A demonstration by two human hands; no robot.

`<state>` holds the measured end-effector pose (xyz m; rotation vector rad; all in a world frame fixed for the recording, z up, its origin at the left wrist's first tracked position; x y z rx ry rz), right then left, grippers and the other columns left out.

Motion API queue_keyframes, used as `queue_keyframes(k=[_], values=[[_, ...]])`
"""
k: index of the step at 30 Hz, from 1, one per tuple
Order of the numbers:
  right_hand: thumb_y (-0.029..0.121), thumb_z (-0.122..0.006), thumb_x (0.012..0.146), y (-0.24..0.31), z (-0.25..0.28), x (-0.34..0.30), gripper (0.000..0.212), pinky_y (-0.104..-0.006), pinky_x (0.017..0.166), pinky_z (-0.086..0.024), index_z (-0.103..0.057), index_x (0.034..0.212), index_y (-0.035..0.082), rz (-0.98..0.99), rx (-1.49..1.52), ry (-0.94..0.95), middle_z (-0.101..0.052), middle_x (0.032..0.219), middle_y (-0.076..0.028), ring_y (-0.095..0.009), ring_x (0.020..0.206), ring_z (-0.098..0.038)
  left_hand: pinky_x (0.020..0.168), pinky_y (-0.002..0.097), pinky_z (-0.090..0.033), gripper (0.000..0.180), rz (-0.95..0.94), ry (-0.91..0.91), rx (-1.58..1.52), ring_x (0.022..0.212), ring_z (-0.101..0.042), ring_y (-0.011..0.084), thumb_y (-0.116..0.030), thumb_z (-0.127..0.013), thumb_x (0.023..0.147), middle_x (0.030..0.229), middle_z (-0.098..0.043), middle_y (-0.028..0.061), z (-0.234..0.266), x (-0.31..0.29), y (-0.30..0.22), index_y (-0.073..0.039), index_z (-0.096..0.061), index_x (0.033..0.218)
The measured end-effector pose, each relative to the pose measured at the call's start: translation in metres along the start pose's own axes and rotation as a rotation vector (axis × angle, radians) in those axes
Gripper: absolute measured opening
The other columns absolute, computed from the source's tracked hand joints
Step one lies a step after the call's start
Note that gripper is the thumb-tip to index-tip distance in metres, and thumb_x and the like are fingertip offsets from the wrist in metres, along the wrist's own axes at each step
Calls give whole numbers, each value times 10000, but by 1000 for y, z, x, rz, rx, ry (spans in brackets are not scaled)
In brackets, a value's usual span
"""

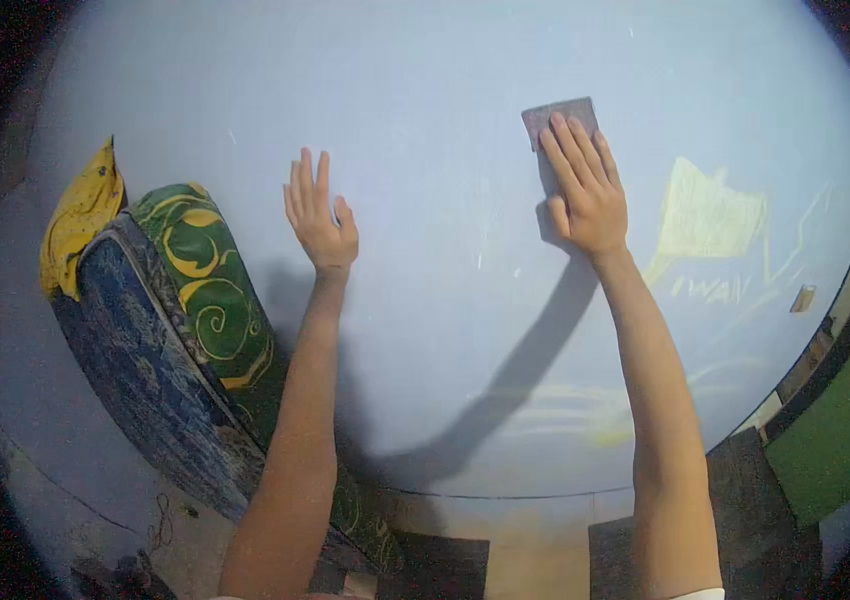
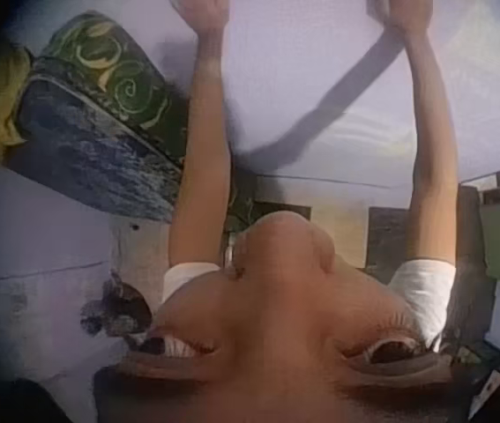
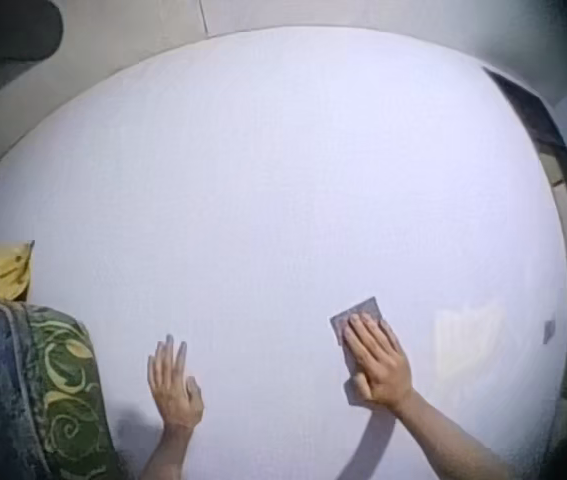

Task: The person sands a wall using a piece of sandpaper held by hand. They rub the sandpaper against the wall surface with repeated vertical and circular motions while supporting themselves with the other hand.

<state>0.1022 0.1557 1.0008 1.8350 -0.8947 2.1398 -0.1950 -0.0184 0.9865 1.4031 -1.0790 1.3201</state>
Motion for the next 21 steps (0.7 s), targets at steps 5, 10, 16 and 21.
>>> queue_keyframes(k=[5, 10, 16, 21], values=[[184, -469, 810, 0, 2, 1, 720, -502, 1274, -292, -544, 1522, 110, 5, 3, -3, -514, 1590, -89, -272, 1491, -455, 1275, 566, -212, 639, 2, 9, -5, 1551, -326, 330, -142, -515, 924, 1663, -399, 112, -3, -1, 0, -140, -485, 1563], [179, -491, 793, -4, 0, 1, 740, -500, 1276, -283, -535, 1528, 109, 8, -4, 2, -502, 1599, -90, -265, 1500, -443, 1275, 569, -198, 641, -5, 2, -2, 1548, -329, 334, -151, -507, 932, 1671, -386, 114, -1, 2, 0, -138, -471, 1572], [204, -495, 816, 3, -5, 1, 726, -496, 1261, -297, -522, 1536, 110, 9, 17, 22, -488, 1610, -101, -284, 1496, -446, 1271, 580, -190, 652, 8, 29, -13, 1552, -315, 355, -135, -505, 941, 1681, -365, 115, 0, -2, 7, -142, -441, 1590], [224, -525, 801, -14, 5, -2, 764, -491, 1276, -278, -499, 1559, 131, 24, 23, 16, -464, 1630, -97, -272, 1508, -429, 1262, 594, -205, 639, -19, -13, -28, 1550, -321, 359, -158, -477, 957, 1682, -369, 106, -12, 4, -6, -157, -444, 1595]])
Point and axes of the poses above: each hand's wrist, its own x-axis towards the middle knuckle, its own z-axis out of the back of the hand, y = z × x, the point moved 8 cm from there along x, towards the middle knuckle
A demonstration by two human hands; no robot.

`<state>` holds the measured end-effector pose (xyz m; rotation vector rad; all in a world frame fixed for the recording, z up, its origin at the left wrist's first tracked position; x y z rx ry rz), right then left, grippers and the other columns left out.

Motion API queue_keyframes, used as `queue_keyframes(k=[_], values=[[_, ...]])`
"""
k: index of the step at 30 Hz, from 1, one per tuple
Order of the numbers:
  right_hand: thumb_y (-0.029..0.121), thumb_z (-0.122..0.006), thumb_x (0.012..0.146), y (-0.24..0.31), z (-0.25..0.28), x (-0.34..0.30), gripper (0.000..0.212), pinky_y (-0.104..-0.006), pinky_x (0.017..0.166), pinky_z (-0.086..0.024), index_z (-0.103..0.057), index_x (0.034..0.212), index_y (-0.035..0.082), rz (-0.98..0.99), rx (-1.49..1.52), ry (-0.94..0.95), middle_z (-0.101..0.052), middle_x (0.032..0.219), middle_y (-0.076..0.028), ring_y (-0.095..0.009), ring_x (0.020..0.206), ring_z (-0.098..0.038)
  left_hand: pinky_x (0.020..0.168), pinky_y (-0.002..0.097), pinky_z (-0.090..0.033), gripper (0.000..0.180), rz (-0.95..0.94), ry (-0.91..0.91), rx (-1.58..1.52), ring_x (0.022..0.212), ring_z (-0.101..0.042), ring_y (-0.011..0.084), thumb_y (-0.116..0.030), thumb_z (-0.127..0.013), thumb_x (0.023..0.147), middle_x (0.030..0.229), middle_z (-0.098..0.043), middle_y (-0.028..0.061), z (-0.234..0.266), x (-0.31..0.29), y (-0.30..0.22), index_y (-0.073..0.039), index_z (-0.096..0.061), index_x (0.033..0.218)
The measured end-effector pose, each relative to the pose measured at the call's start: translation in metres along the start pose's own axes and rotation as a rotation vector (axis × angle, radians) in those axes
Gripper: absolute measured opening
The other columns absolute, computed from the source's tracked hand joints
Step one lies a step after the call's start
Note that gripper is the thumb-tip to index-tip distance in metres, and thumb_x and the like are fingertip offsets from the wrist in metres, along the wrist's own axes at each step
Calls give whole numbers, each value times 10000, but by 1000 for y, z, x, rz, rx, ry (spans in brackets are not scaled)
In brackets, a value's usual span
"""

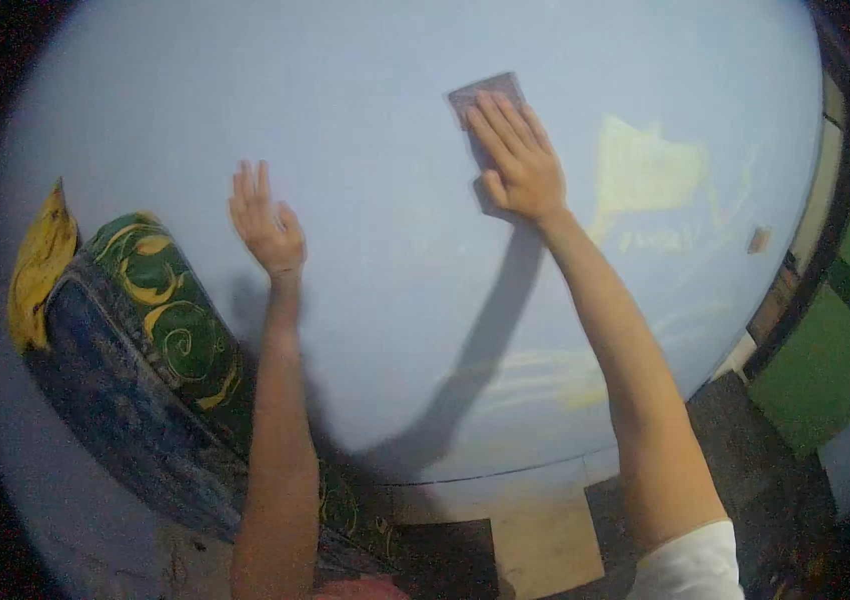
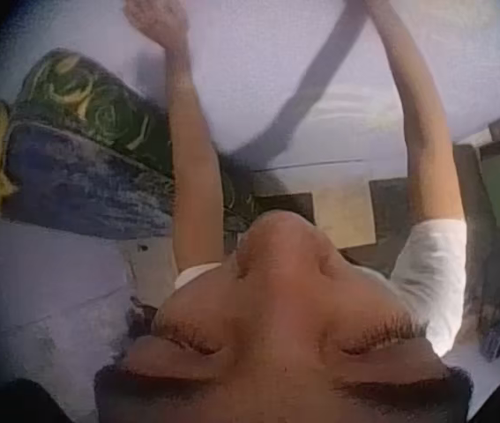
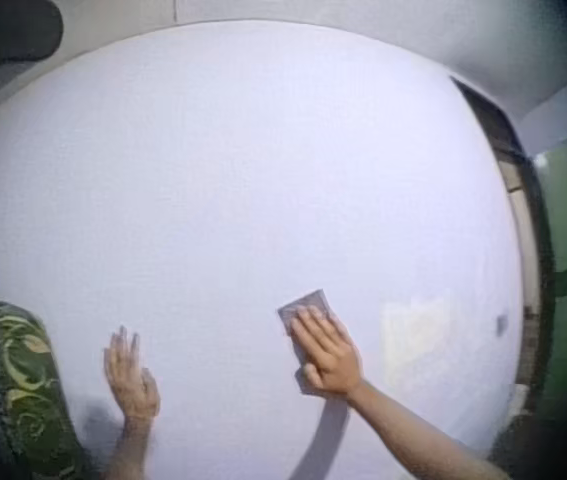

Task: The person sands a wall using a piece of sandpaper held by hand. They rub the sandpaper against the wall surface with repeated vertical and circular motions while supporting themselves with the other hand.

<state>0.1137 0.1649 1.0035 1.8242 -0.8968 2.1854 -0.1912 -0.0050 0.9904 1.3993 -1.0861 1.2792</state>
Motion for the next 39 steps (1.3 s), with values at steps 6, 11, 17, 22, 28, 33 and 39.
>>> queue_keyframes(k=[6, 11, 17, 22, 28, 33, 39], values=[[248, -528, 811, 9, -6, 3, 764, -483, 1280, -286, -485, 1565, 134, 1, -33, 8, -467, 1624, -91, -274, 1502, -433, 1266, 591, -195, 634, 15, 2, -10, 1551, -322, 348, -160, -473, 964, 1681, -371, 106, 9, -4, 5, -168, -443, 1597], [238, -519, 810, 11, -6, 3, 758, -487, 1275, -292, -491, 1557, 116, -5, -28, 22, -477, 1615, -100, -285, 1497, -441, 1268, 564, -212, 639, 19, -10, 15, 1545, -342, 325, -163, -483, 945, 1676, -387, 96, 8, -4, 7, -177, -466, 1583], [245, -487, 835, 10, -4, 4, 727, -485, 1278, -282, -503, 1549, 105, -7, -24, 11, -492, 1603, -107, -280, 1491, -448, 1266, 557, -225, 653, 33, -24, 10, 1541, -352, 313, -151, -499, 920, 1665, -406, 99, 10, -3, 6, -170, -485, 1573], [234, -505, 813, 11, -5, 3, 747, -487, 1277, -284, -500, 1552, 122, -3, -15, -4, -479, 1617, -88, -264, 1495, -445, 1267, 571, -217, 643, 26, -3, 20, 1552, -330, 321, -163, -487, 944, 1673, -388, 105, 9, -5, 8, -167, -459, 1587], [230, -512, 799, 10, -8, 2, 759, -489, 1275, -292, -502, 1550, 123, -18, -26, 7, -479, 1618, -83, -268, 1498, -442, 1263, 568, -226, 656, 23, -10, 19, 1543, -342, 334, -160, -491, 923, 1670, -393, 111, 10, -4, 6, -158, -471, 1578], [208, -515, 792, 11, -6, 2, 763, -489, 1279, -289, -499, 1550, 121, -22, -18, 17, -481, 1613, -94, -266, 1500, -438, 1269, 569, -221, 680, 32, -6, 13, 1547, -335, 324, -146, -518, 900, 1673, -390, 95, 11, -4, 8, -167, -473, 1578], [212, -520, 787, 7, -7, 1, 782, -487, 1288, -267, -476, 1562, 118, -23, -31, 33, -459, 1629, -91, -265, 1511, -419, 1270, 566, -213, 675, 17, 3, 19, 1549, -333, 327, -146, -525, 897, 1668, -394, 118, 7, -3, 7, -136, -477, 1570]])
Point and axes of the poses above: each hand's wrist, its own x-axis towards the middle knuckle, its own z-axis out of the back of the hand, y = z × x, the point moved 8 cm from there along x, towards the middle knuckle
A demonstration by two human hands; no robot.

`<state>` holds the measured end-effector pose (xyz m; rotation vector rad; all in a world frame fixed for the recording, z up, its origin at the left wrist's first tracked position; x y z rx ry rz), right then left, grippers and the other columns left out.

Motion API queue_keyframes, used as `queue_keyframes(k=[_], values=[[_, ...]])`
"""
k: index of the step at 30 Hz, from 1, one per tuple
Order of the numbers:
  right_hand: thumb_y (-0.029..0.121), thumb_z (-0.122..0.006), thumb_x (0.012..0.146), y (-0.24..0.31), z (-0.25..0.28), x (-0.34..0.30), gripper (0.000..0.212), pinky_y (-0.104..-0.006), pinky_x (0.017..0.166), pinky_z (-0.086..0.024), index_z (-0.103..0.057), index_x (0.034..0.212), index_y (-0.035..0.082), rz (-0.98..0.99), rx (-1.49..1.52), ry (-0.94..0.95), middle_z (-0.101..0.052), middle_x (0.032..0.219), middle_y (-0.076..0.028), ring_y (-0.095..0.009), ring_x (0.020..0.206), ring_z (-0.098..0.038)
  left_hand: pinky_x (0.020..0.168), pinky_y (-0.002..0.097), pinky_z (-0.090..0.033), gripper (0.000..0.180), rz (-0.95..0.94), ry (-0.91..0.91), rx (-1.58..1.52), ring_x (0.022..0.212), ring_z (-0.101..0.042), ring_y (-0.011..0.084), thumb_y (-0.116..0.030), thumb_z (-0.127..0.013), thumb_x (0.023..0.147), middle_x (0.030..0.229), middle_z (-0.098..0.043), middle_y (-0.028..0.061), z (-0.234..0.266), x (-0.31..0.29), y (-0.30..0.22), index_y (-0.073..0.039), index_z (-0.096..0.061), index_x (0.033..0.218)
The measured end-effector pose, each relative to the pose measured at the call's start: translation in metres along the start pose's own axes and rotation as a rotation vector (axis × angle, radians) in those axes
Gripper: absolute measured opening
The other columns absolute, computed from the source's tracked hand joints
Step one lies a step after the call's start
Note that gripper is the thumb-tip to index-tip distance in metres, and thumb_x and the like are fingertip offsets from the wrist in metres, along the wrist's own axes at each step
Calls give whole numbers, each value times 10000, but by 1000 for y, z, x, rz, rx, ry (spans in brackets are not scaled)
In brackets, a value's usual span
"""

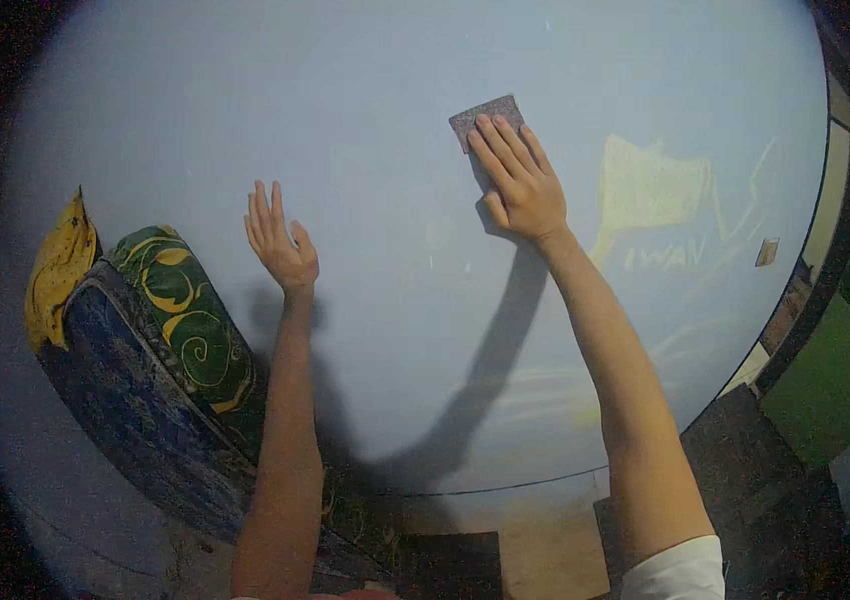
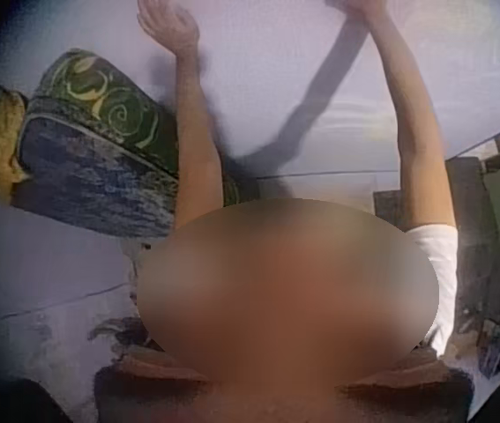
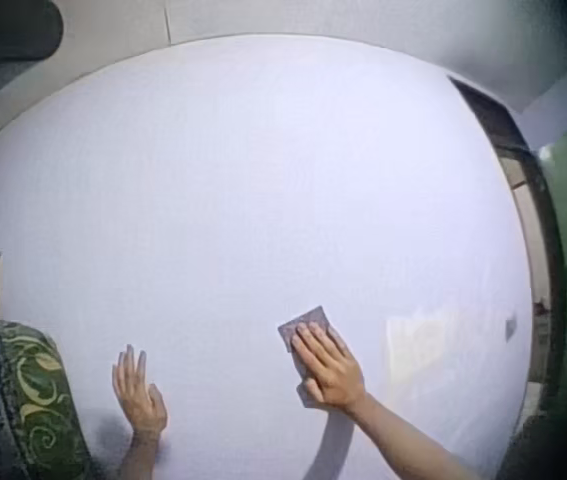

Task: The person sands a wall using a piece of sandpaper held by hand. They rub the sandpaper against the wall surface with repeated vertical and circular motions while supporting themselves with the other hand.

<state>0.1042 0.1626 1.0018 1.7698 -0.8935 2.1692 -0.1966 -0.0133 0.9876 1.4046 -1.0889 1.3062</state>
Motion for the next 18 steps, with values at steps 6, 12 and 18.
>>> queue_keyframes(k=[6, 12, 18], values=[[223, -522, 805, 7, 1, 2, 753, -478, 1278, -281, -499, 1550, 113, 0, 10, -9, -486, 1611, -92, -269, 1494, -446, 1264, 572, -222, 676, 7, 0, -3, 1543, -343, 336, -146, -536, 896, 1663, -402, 119, 5, -1, 3, -147, -482, 1570], [209, -505, 811, 3, 2, 3, 726, -485, 1274, -284, -527, 1530, 109, 17, 3, -34, -494, 1606, -95, -273, 1487, -457, 1275, 578, -186, 676, 4, 20, -30, 1564, -293, 346, -95, -514, 924, 1682, -361, 124, 1, 0, 0, -152, -438, 1594], [226, -520, 798, 7, -6, -2, 752, -496, 1284, -274, -516, 1545, 142, 0, 34, -39, -488, 1614, -78, -261, 1511, -427, 1278, 575, -186, 670, 11, 55, 14, 1564, -288, 355, -104, -520, 931, 1681, -360, 130, 2, -6, 8, -133, -431, 1594]])
Point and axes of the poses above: each hand's wrist, its own x-axis towards the middle knuckle, its own z-axis out of the back of the hand, y = z × x, the point moved 8 cm from there along x, towards the middle knuckle
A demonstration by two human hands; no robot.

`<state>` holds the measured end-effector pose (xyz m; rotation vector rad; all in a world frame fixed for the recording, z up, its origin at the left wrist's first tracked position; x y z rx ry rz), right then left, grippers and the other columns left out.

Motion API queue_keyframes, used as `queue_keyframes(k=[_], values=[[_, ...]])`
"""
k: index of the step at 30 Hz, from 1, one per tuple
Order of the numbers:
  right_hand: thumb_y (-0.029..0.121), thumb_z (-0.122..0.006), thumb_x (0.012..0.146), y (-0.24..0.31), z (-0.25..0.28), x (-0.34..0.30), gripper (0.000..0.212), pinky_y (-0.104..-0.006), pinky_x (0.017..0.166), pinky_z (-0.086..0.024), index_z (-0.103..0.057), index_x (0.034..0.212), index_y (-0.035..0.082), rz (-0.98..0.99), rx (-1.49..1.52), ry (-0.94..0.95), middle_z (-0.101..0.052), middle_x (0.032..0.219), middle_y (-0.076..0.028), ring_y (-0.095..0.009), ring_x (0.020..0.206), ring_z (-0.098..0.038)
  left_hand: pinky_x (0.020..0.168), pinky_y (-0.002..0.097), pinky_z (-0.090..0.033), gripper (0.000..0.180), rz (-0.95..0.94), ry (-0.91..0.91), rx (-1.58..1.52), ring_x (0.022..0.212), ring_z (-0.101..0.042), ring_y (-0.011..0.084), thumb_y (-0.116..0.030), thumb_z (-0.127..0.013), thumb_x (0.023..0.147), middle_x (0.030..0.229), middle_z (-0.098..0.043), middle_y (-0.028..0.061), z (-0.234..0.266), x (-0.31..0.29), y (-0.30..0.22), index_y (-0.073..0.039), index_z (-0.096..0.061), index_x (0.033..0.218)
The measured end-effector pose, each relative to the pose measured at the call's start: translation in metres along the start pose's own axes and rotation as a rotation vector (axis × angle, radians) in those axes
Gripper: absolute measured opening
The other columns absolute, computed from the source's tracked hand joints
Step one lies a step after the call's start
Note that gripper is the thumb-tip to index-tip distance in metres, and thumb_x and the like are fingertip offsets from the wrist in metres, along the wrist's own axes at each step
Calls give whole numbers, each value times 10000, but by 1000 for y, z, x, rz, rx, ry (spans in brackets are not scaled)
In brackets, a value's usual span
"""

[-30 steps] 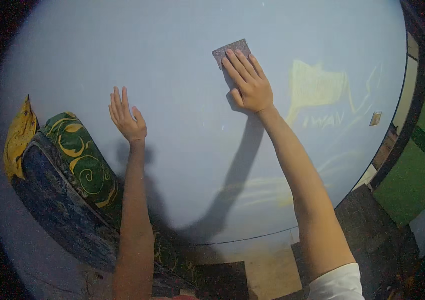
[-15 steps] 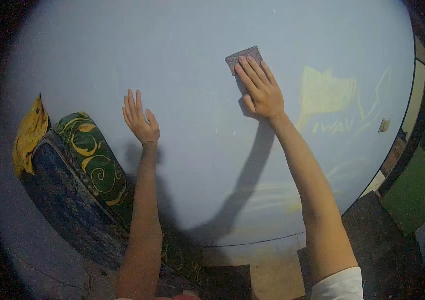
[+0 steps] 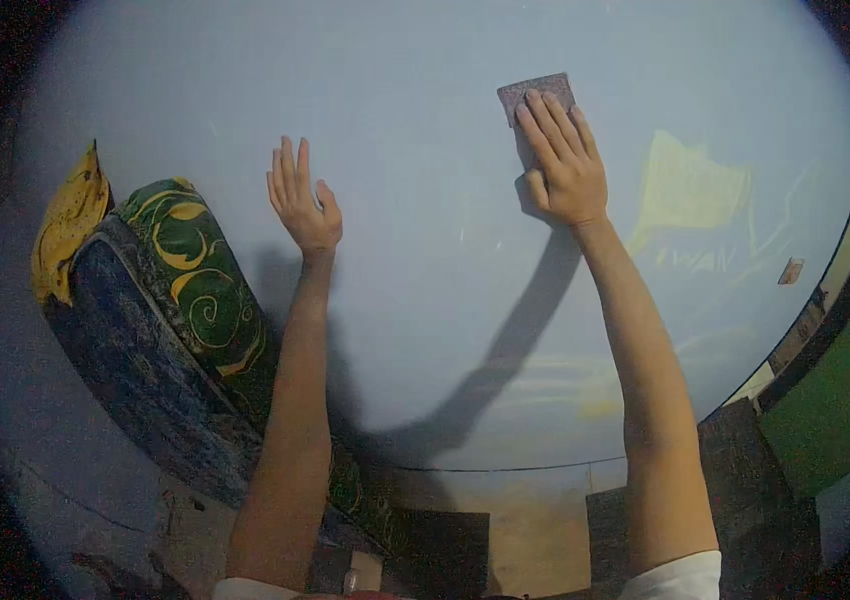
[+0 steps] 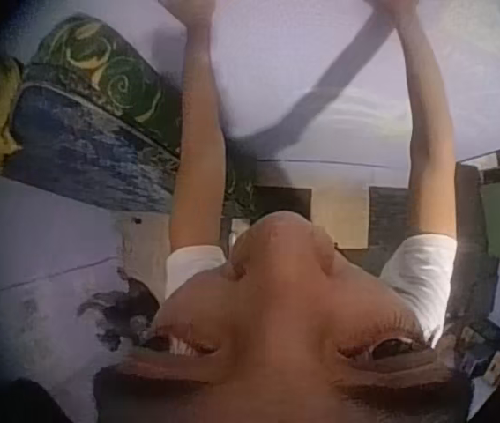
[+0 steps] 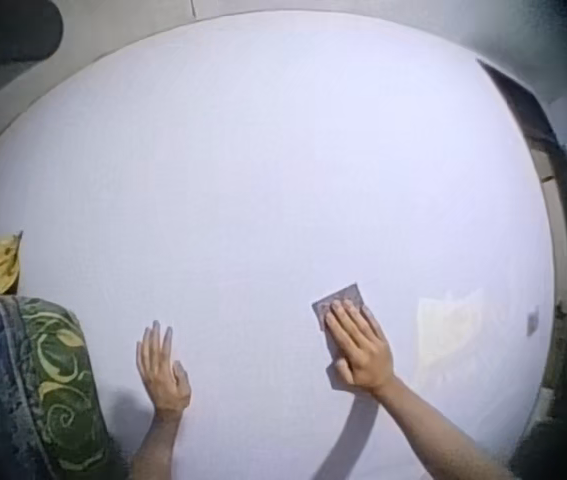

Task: The person sands a wall using a piece of sandpaper held by hand. They rub the sandpaper against the wall surface with repeated vertical and circular motions while supporting themselves with the other hand.

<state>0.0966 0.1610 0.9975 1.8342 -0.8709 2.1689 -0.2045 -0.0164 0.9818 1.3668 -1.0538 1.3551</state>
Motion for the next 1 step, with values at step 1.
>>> queue_keyframes(k=[1], values=[[226, -520, 798, -1, 2, 0, 752, -496, 1284, -274, -516, 1545, 142, 1, -3, 1, -488, 1614, -78, -261, 1511, -427, 1281, 581, -183, 680, -13, -20, -38, 1572, -273, 352, -118, -523, 933, 1691, -347, 121, 2, 2, -4, -155, -420, 1604]])
Point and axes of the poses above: each hand's wrist, its own x-axis towards the middle knuckle, its own z-axis out of the back of the hand, y = z × x, the point moved 8 cm from there along x, towards the middle knuckle
